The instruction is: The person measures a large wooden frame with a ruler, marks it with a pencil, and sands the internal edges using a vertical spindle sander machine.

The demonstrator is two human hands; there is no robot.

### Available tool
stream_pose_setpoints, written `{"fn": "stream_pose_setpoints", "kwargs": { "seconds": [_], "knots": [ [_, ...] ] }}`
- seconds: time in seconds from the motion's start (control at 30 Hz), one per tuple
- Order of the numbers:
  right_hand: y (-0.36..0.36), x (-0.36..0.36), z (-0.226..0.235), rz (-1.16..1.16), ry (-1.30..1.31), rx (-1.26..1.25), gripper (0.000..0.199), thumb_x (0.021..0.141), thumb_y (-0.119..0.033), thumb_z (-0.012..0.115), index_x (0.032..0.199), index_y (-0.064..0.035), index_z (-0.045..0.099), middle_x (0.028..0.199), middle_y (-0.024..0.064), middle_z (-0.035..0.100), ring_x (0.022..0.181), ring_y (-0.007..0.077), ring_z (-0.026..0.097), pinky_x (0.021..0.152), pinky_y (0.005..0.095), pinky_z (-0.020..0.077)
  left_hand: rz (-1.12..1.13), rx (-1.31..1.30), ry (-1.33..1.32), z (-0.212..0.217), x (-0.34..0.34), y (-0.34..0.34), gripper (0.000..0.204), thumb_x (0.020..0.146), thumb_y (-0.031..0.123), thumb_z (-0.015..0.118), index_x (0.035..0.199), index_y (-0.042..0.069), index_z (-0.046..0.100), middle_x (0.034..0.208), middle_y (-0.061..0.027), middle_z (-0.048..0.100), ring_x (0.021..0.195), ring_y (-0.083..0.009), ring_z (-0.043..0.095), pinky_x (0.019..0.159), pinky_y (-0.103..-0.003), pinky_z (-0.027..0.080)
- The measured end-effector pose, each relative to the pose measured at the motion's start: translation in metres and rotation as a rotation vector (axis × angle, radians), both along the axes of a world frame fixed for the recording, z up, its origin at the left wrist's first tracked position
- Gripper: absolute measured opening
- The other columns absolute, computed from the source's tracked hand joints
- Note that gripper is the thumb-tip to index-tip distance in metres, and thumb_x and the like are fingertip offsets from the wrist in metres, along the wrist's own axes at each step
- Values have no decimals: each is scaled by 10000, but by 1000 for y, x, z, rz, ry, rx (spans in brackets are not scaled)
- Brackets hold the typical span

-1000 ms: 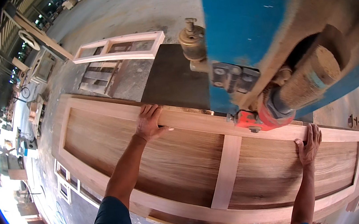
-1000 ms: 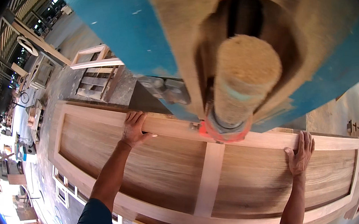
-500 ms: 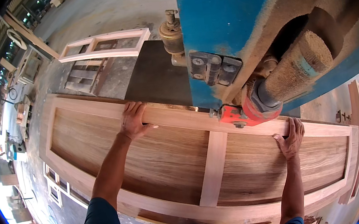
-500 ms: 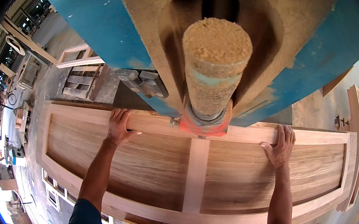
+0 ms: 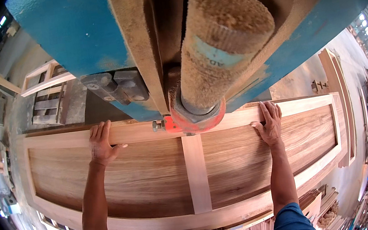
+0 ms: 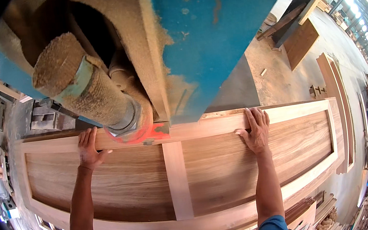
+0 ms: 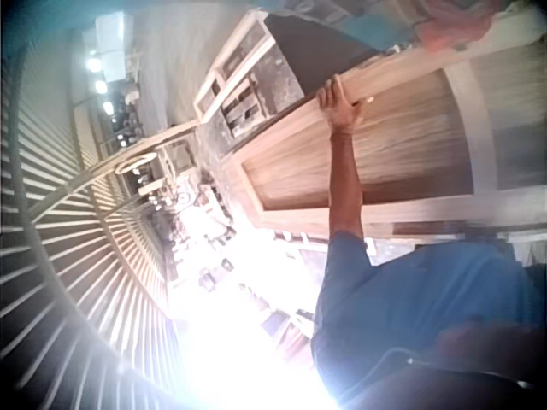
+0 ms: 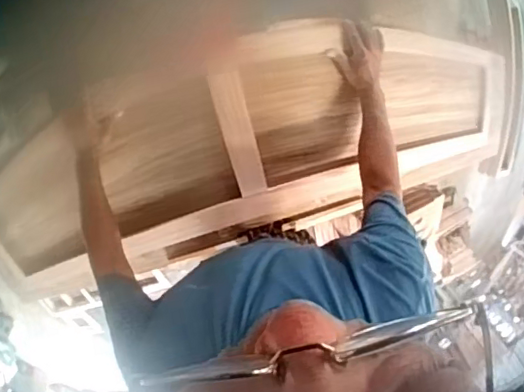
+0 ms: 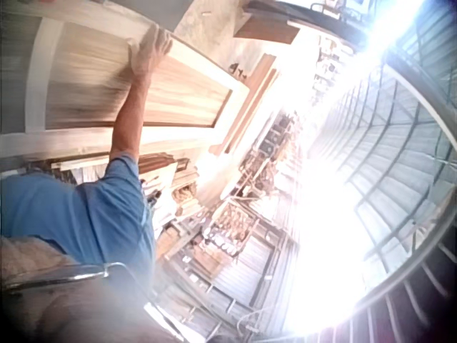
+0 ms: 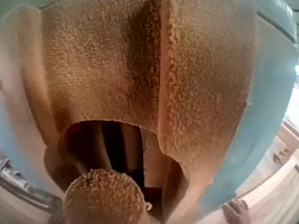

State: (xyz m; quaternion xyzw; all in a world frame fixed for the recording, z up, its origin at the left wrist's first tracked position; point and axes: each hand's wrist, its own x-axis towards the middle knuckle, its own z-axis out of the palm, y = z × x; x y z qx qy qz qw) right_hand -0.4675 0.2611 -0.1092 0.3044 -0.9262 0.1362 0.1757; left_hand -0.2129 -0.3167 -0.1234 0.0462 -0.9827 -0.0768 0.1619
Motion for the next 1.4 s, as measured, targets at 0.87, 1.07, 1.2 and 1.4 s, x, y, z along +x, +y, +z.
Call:
{"fn": "stream_pose_setpoints", "kwargs": {
  "seconds": [0.87, 1.07, 1.2, 1.4],
  "knots": [
    [1, -2, -15, 39, 1, 10, 971, 889, -771, 564, 1412, 47, 549, 1413, 243, 540, 1355, 462, 461, 1147, 577, 338, -43, -79, 68, 15, -3, 9, 1027, 811, 759, 682, 1362, -100, 568, 1239, -230, 621, 1117, -403, 584, 1046, -539, 428],
    [5, -3, -19, 56, -48, -8, 914, 882, -764, 584, 1272, 63, 564, 1300, 276, 553, 1298, 507, 463, 1107, 608, 351, -56, -47, 77, 23, -2, 13, 968, 774, 675, 761, 1342, -89, 585, 1205, -218, 630, 1099, -400, 583, 1026, -528, 439],
    [0, -1, -16, 37, -61, -25, 929, 881, -758, 594, 1335, 51, 558, 1336, 267, 554, 1318, 498, 462, 1115, 608, 348, -77, -24, 103, 25, -5, 14, 942, 755, 638, 794, 1326, -84, 595, 1197, -213, 632, 1091, -397, 583, 998, -522, 460],
    [-9, -1, -7, 79, -23, -29, 946, 897, -744, 584, 1492, -11, 517, 1436, 224, 542, 1370, 445, 467, 1149, 573, 335, -88, -31, 124, 22, -4, 13, 921, 745, 618, 805, 1307, -82, 603, 1184, -211, 641, 1072, -398, 594, 983, -520, 476]
  ]
}}
